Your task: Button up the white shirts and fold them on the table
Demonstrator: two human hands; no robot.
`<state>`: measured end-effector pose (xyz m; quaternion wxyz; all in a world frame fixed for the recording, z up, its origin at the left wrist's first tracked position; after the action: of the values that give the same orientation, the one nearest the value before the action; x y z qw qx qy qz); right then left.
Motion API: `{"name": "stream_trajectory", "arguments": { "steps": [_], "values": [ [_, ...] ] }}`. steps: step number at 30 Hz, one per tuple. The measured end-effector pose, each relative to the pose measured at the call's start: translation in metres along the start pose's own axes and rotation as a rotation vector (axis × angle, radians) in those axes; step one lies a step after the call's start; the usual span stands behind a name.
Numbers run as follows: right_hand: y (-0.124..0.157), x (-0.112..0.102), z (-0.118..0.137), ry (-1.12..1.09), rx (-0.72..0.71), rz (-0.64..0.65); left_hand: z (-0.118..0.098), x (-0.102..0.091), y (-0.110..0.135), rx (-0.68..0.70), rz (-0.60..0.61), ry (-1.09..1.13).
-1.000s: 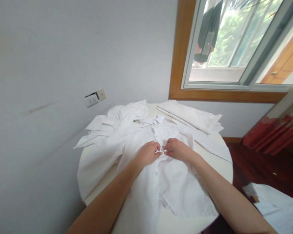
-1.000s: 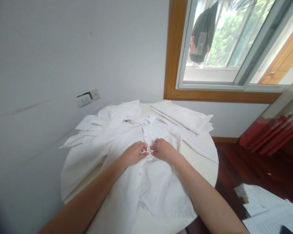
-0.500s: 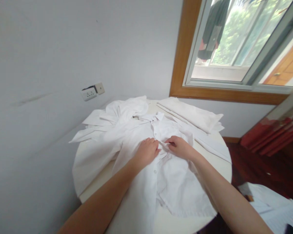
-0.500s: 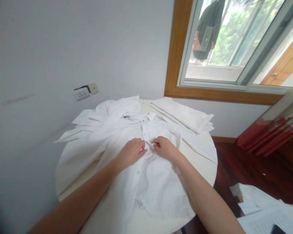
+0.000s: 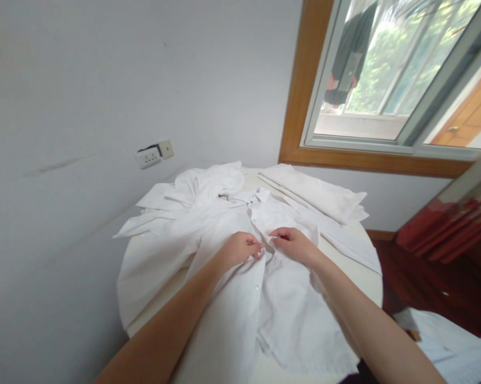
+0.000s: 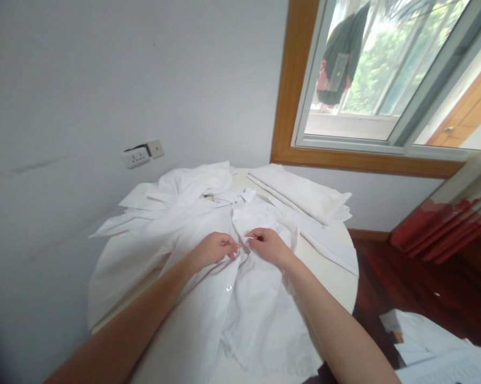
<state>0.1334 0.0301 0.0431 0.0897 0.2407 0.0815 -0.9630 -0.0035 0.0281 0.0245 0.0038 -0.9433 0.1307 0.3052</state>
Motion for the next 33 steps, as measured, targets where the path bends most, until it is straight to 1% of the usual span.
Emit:
{"name": "stream_trajectory", "arguments": {
  "steps": [2, 4, 9, 15, 18, 20, 24, 26, 29, 33],
  "values": [
    [0.000, 0.002, 0.000, -0.006, -0.007, 0.001, 0.004, 0.005, 0.001, -0.088, 0.045, 0.105],
    [0.000, 0.004, 0.002, -0.010, -0.031, 0.017, 0.005, 0.009, 0.003, -0.147, 0.069, 0.183],
    [0.003, 0.011, 0.009, 0.014, -0.084, 0.076, 0.006, 0.014, 0.006, -0.222, 0.086, 0.321],
    [0.003, 0.010, 0.012, 0.054, -0.106, 0.045, 0.010, 0.018, 0.005, -0.236, 0.152, 0.376],
    [0.003, 0.010, 0.013, 0.061, -0.109, 0.053, 0.012, 0.020, 0.004, -0.237, 0.185, 0.385],
    [0.004, 0.009, 0.013, 0.061, -0.110, 0.052, 0.013, 0.022, 0.003, -0.233, 0.189, 0.366],
    [0.004, 0.006, 0.013, 0.048, -0.101, 0.021, 0.018, 0.022, 0.001, -0.229, 0.152, 0.320],
    [0.005, 0.007, 0.013, 0.045, -0.099, 0.033, 0.017, 0.021, 0.000, -0.214, 0.145, 0.310],
    [0.006, 0.010, 0.013, 0.060, -0.106, 0.063, 0.016, 0.019, 0.000, -0.203, 0.161, 0.306],
    [0.005, 0.009, 0.012, 0.072, -0.101, 0.054, 0.015, 0.017, 0.000, -0.210, 0.219, 0.335]
  ]
}}
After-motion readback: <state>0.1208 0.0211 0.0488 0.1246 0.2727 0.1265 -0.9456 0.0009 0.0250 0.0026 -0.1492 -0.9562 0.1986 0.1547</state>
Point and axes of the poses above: each hand's wrist, its own y-axis away from the middle knuckle, its own x-axis out of the palm, z = x × y, the point moved 9 cm from there along -y, towards the middle knuckle, and after that the axes turned 8 degrees about -z, right-handed, at the moved point
